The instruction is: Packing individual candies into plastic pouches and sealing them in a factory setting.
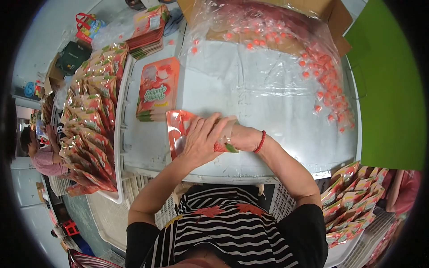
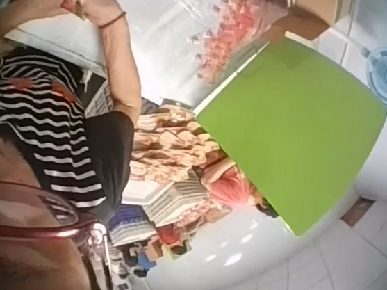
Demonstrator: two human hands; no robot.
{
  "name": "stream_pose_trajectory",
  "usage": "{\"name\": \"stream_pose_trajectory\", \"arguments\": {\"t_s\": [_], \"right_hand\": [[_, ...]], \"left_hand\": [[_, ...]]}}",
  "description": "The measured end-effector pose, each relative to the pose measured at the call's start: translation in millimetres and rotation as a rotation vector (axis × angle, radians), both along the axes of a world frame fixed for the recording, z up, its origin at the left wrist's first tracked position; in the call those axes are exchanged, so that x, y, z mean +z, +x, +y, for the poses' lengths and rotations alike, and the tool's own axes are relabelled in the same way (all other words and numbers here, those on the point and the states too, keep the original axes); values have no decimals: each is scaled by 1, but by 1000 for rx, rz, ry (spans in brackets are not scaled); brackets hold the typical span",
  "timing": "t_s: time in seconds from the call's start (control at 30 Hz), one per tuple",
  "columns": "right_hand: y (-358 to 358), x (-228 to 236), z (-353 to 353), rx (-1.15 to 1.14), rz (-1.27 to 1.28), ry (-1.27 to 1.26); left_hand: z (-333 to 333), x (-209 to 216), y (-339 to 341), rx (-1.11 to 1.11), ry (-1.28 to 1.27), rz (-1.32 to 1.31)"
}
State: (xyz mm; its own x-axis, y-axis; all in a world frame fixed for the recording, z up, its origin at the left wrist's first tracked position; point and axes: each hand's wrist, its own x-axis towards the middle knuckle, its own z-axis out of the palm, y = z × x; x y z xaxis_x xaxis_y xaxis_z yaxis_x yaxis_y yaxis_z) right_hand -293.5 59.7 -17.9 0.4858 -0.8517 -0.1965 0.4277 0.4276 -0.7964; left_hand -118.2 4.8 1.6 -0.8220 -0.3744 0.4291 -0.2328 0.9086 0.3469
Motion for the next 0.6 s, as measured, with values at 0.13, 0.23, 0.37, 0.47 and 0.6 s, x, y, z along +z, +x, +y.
{"name": "stream_pose_trajectory", "arguments": {"t_s": [0.13, 0.23, 0.37, 0.47, 0.6], "right_hand": [[-38, 27, -39, -130, 492, -242], [-105, -18, -87, -793, 1260, -338], [-178, -25, -151, -1000, 1752, -744], [-196, -23, -206, -940, 2092, -820], [-213, -58, -295, -411, 2266, -829]], "left_hand": [[-18, 12, 19, 215, 111, -119], [-21, 16, 33, 312, 93, -115], [-18, 14, 27, 375, 115, -34], [-18, 9, 37, 441, 172, -69], [-15, 4, 49, 565, 211, -232]]}}
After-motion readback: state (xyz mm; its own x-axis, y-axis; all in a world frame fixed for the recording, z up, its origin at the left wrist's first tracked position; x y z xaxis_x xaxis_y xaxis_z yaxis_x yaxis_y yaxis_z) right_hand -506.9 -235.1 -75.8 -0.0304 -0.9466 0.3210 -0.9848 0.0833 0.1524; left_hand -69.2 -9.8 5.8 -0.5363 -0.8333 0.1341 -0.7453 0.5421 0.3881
